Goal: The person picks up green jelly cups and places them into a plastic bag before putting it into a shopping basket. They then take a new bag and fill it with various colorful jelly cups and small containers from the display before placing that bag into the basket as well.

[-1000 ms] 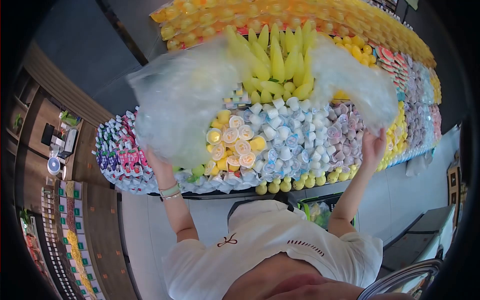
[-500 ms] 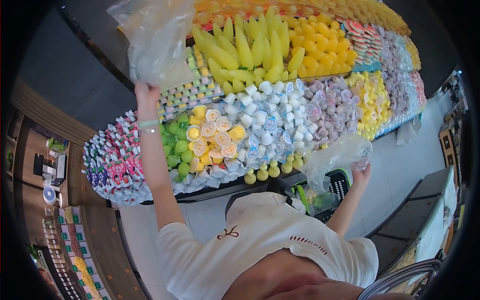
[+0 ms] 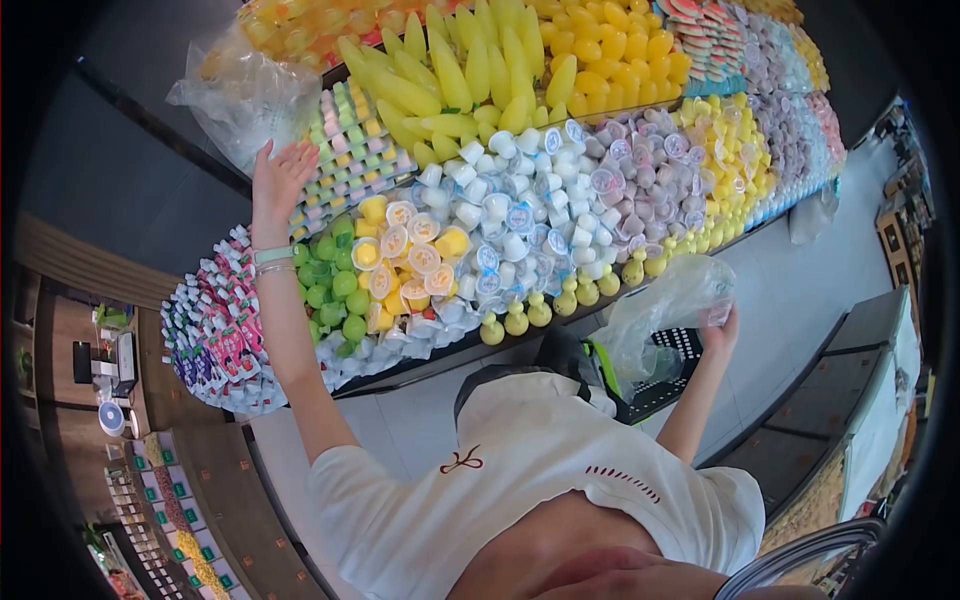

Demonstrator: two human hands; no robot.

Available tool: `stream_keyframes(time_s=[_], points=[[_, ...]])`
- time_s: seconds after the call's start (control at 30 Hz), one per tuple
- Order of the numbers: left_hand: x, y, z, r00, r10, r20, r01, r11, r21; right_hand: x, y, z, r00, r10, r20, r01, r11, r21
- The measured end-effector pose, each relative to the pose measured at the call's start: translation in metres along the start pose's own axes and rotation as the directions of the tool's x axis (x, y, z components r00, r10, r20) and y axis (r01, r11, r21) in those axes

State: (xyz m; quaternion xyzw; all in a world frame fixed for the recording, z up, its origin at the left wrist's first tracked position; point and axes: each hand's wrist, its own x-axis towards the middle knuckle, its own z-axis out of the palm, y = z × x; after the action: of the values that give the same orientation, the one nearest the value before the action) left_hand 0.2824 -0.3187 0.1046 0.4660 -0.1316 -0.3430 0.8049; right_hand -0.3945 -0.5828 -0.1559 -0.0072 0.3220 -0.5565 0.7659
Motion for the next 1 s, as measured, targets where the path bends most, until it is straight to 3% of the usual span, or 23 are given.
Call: stream_keyframes(time_s=[0.1, 0.2, 0.27, 0.33, 0.37, 0.4, 0.47, 0.57, 0.63, 0.67, 0.7, 0.77, 0.87, 0.9, 1.0], points=[[-0.011, -0.012, -0.006, 0.999, 0.041, -0.007, -0.039, 0.977, 0.212, -0.014, 0.008, 0.017, 0.999, 0.001, -0.037, -0.002, 1.000, -0.027], [-0.047, -0.046, 0.022, 0.971, 0.017, 0.240, -0.134, 0.865, 0.483, -0.013, 0.015, 0.007, 0.945, 0.146, 0.294, -0.152, 0.988, -0.001], [-0.093, -0.083, 0.065, 0.891, -0.104, 0.441, -0.234, 0.728, 0.644, -0.026, 0.035, 0.026, 0.977, 0.126, 0.171, -0.122, 0.992, -0.036], [-0.139, -0.143, 0.098, 0.724, -0.340, 0.601, -0.291, 0.638, 0.713, -0.043, 0.059, 0.051, 0.991, 0.118, 0.060, -0.116, 0.993, -0.035], [-0.174, -0.162, 0.115, 0.596, -0.336, 0.730, -0.612, 0.399, 0.683, -0.050, 0.070, 0.065, 0.992, 0.123, 0.014, -0.123, 0.992, -0.015], [-0.198, -0.178, 0.135, 0.364, -0.338, 0.868, -0.833, 0.299, 0.465, -0.053, 0.074, 0.071, 0.991, 0.132, -0.028, -0.132, 0.991, 0.005], [-0.231, -0.228, 0.145, 0.150, -0.361, 0.920, -0.988, -0.071, 0.133, -0.048, 0.077, 0.058, 0.985, 0.149, 0.083, -0.154, 0.987, 0.051], [-0.228, -0.307, 0.146, 0.127, -0.266, 0.955, -0.992, -0.054, 0.117, -0.059, 0.057, 0.061, 0.987, 0.128, 0.099, -0.139, 0.983, 0.120], [-0.224, -0.314, 0.167, 0.130, -0.697, 0.705, -0.937, 0.145, 0.316, -0.066, 0.033, 0.054, 0.987, 0.093, 0.127, -0.123, 0.960, 0.251], [-0.221, -0.315, 0.175, 0.070, -0.856, 0.513, -0.879, 0.190, 0.437, -0.069, 0.016, 0.044, 1.000, -0.003, 0.007, 0.001, 0.973, 0.229], [-0.221, -0.322, 0.175, 0.041, -0.807, 0.589, -0.869, 0.262, 0.420, -0.079, 0.004, 0.042, 0.988, -0.097, -0.117, 0.118, 0.975, 0.189], [-0.229, -0.341, 0.165, 0.003, -0.689, 0.724, -0.831, 0.402, 0.385, -0.084, -0.022, 0.002, 0.998, -0.070, 0.005, 0.066, 0.963, 0.262], [-0.243, -0.340, 0.171, 0.094, -0.335, 0.937, -0.899, 0.376, 0.225, -0.101, -0.015, -0.022, 0.995, -0.067, 0.073, 0.044, 0.956, 0.289], [-0.247, -0.354, 0.171, 0.087, -0.361, 0.928, -0.912, 0.346, 0.220, -0.107, -0.005, -0.021, 0.994, -0.078, 0.073, 0.053, 0.956, 0.288], [-0.273, -0.405, 0.163, 0.169, -0.350, 0.922, -0.846, 0.428, 0.317, -0.100, 0.029, -0.018, 0.996, 0.034, -0.080, 0.009, 0.876, 0.482]])
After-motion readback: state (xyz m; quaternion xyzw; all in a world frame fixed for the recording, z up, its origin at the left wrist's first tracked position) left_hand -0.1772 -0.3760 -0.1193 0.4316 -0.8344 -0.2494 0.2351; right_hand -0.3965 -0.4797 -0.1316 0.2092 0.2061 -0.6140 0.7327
